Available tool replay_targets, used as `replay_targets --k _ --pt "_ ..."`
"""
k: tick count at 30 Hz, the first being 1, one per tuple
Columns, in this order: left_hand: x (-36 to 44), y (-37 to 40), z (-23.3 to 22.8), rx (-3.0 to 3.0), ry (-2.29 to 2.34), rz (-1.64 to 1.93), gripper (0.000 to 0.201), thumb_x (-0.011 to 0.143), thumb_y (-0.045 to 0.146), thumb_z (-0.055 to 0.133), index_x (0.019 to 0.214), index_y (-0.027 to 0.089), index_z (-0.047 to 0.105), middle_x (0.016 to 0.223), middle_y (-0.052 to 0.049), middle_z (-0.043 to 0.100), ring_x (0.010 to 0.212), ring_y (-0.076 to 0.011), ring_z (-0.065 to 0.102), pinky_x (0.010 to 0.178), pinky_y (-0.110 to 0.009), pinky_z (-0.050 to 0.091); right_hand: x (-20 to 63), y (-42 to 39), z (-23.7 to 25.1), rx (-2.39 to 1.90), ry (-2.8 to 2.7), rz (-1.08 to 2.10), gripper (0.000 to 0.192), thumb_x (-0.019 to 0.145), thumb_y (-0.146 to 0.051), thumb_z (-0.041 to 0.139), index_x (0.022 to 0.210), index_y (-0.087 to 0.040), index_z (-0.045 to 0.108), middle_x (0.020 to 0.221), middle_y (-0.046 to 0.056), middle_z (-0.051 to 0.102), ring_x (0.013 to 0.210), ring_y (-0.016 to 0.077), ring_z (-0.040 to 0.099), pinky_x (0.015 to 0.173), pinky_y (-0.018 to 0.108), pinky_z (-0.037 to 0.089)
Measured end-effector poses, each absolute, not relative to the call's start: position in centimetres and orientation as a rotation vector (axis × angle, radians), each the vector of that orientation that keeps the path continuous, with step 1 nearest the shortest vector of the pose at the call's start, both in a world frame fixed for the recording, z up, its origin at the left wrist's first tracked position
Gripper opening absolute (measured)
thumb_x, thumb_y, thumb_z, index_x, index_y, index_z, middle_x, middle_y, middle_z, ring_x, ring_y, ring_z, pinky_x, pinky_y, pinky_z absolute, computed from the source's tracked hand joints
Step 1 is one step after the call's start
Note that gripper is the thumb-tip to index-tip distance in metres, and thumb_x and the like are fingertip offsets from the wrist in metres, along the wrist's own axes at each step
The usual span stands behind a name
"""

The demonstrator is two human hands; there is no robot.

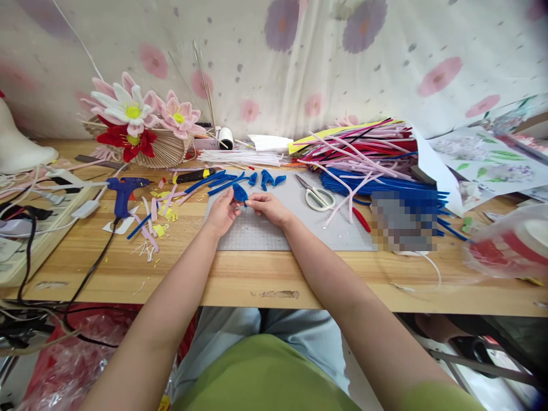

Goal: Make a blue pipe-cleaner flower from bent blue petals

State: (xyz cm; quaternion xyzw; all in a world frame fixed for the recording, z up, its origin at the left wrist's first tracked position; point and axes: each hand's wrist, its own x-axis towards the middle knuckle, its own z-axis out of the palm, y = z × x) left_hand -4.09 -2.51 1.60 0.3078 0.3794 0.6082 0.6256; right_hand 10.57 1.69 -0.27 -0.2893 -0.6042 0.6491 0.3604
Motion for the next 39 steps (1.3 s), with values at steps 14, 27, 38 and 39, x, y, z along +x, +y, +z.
replay_targets --k 14,27,38,39 --pt "-4.5 -2.3 0.4 0.848 1.031 1.452 0.033 0.064 0.037 0.072 0.087 0.016 0.061 0.073 0.002 0.054 0.054 -0.0039 0.048 0.041 -0.014 0.038 14.0 4.4 -0.1 -0.986 -1.252 1.177 0.029 0.060 -0.043 0.064 0.071 -0.017 0.059 0.068 -0.001 0.054 0.055 0.0069 0.038 0.051 0.022 0.034" --pt "-3.2 0.1 -0.6 1.604 1.584 1.437 0.014 0.071 0.022 0.058 0.084 0.018 0.063 0.086 -0.006 0.058 0.083 -0.0179 0.056 0.070 -0.033 0.050 15.7 5.9 -1.5 -1.640 -1.449 0.722 0.024 0.072 -0.037 0.054 0.068 -0.018 0.068 0.068 0.003 0.066 0.068 0.0167 0.057 0.068 0.027 0.039" --pt "0.1 4.8 -1.2 2.471 1.642 0.735 0.035 0.079 0.031 0.053 0.109 0.015 0.062 0.133 -0.016 0.048 0.129 -0.0324 0.036 0.109 -0.052 0.020 15.9 6.0 -1.2 -1.721 -1.447 0.727 0.024 0.076 -0.031 0.051 0.077 -0.018 0.071 0.071 0.006 0.069 0.072 0.0195 0.062 0.071 0.030 0.043" --pt "0.1 4.8 -1.4 2.444 1.692 0.764 0.037 0.079 0.031 0.053 0.110 0.014 0.061 0.135 -0.017 0.046 0.130 -0.0332 0.034 0.109 -0.053 0.019 15.9 6.0 -1.2 -1.731 -1.445 0.723 0.024 0.076 -0.031 0.051 0.077 -0.018 0.071 0.071 0.007 0.069 0.073 0.0198 0.063 0.072 0.030 0.043"
